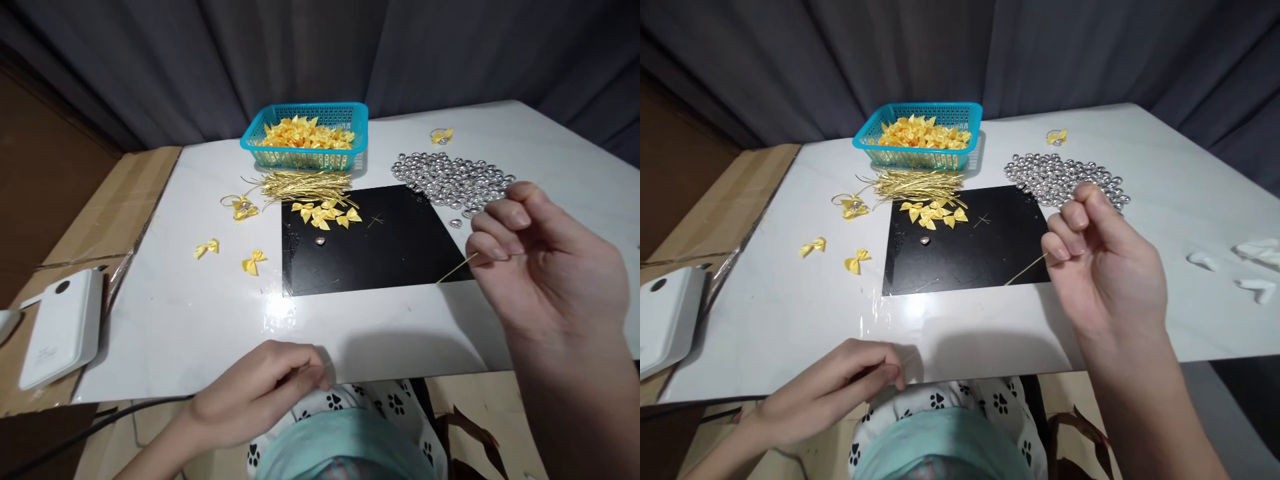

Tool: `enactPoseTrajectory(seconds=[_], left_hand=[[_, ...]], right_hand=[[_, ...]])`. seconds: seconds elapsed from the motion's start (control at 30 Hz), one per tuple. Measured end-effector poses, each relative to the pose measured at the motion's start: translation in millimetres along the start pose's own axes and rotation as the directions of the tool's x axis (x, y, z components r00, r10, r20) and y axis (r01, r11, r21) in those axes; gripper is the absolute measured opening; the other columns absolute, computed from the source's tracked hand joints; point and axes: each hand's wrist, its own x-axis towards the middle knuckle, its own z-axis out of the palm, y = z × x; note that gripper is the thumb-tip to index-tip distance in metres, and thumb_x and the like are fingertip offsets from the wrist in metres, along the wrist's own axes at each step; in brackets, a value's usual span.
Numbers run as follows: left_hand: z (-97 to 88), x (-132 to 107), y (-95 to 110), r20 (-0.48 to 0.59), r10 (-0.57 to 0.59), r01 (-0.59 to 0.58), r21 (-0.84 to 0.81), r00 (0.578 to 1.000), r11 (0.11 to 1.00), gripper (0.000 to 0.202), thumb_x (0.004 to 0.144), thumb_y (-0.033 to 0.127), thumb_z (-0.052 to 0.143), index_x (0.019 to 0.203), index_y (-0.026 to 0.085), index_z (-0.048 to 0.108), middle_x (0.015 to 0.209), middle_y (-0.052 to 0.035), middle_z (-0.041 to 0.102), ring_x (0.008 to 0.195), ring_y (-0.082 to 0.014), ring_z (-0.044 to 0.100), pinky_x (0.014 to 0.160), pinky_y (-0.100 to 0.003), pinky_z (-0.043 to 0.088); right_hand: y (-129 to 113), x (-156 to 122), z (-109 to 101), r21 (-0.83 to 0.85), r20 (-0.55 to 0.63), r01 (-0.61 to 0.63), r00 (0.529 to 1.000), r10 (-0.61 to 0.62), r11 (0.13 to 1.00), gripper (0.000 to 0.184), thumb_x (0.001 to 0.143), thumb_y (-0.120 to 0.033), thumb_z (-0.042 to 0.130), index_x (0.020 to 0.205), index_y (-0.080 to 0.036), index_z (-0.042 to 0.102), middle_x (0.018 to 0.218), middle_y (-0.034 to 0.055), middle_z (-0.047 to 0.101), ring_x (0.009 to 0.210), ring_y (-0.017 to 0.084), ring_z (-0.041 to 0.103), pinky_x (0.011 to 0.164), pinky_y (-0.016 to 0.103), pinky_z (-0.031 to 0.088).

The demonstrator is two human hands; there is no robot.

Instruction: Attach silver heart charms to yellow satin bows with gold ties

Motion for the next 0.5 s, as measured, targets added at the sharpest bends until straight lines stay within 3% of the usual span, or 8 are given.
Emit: enactPoseTrajectory(seconds=[0.17, 0.3, 0.4, 0.5], left_hand=[[-2.1, -10.6, 2.2, 0.055, 0.012, -0.018, 0.117, 0.998, 0.993, 0.03, 0.097, 0.024, 0.033, 0.081, 0.019, 0.059, 0.075, 0.0, 0.064, 0.063, -0.0112, 0.055, 0.057, -0.021, 0.039], [-9.0, -22.1, -0.5, 0.087, 0.007, -0.036, 0.33, 0.996, 0.943, 0.029, 0.094, 0.02, 0.036, 0.075, 0.019, 0.057, 0.072, -0.0008, 0.063, 0.065, -0.0146, 0.057, 0.063, -0.025, 0.042], [-13.3, -28.6, -5.2, 0.035, -0.014, -0.004, 0.482, 0.999, 0.876, 0.026, 0.092, 0.02, 0.038, 0.078, 0.019, 0.06, 0.076, -0.0028, 0.065, 0.072, -0.0184, 0.059, 0.073, -0.031, 0.043], [-13.9, -26.8, 1.6, -0.116, -0.057, 0.114, 0.574, 0.992, 0.811, 0.023, 0.091, 0.028, 0.043, 0.093, 0.019, 0.063, 0.087, -0.006, 0.067, 0.08, -0.0227, 0.059, 0.076, -0.035, 0.043]], right_hand=[[6.8, 5.7, -5.1, 0.029, -0.034, -0.048, 0.998, 0.049, 0.998, 0.028, 0.087, -0.009, 0.043, 0.064, -0.02, 0.054, 0.06, -0.0048, 0.029, 0.044, 0.005, 0.024, 0.041, 0.03, 0.018], [12.4, 8.2, -14.4, -0.017, -0.023, -0.001, 1.0, 0.001, 1.0, 0.02, 0.083, -0.013, 0.051, 0.066, -0.022, 0.054, 0.059, -0.0054, 0.029, 0.045, 0.006, 0.022, 0.043, 0.031, 0.018], [15.6, 6.2, -16.2, -0.023, -0.006, -0.004, 1.0, 0.004, 1.0, 0.016, 0.082, -0.016, 0.054, 0.068, -0.023, 0.052, 0.062, -0.005, 0.027, 0.047, 0.008, 0.019, 0.044, 0.03, 0.018], [19.5, -0.3, -8.7, -0.04, 0.042, -0.041, 0.998, 0.042, 0.998, 0.016, 0.082, -0.018, 0.054, 0.068, -0.023, 0.05, 0.064, -0.0046, 0.024, 0.048, 0.01, 0.016, 0.045, 0.029, 0.017]])
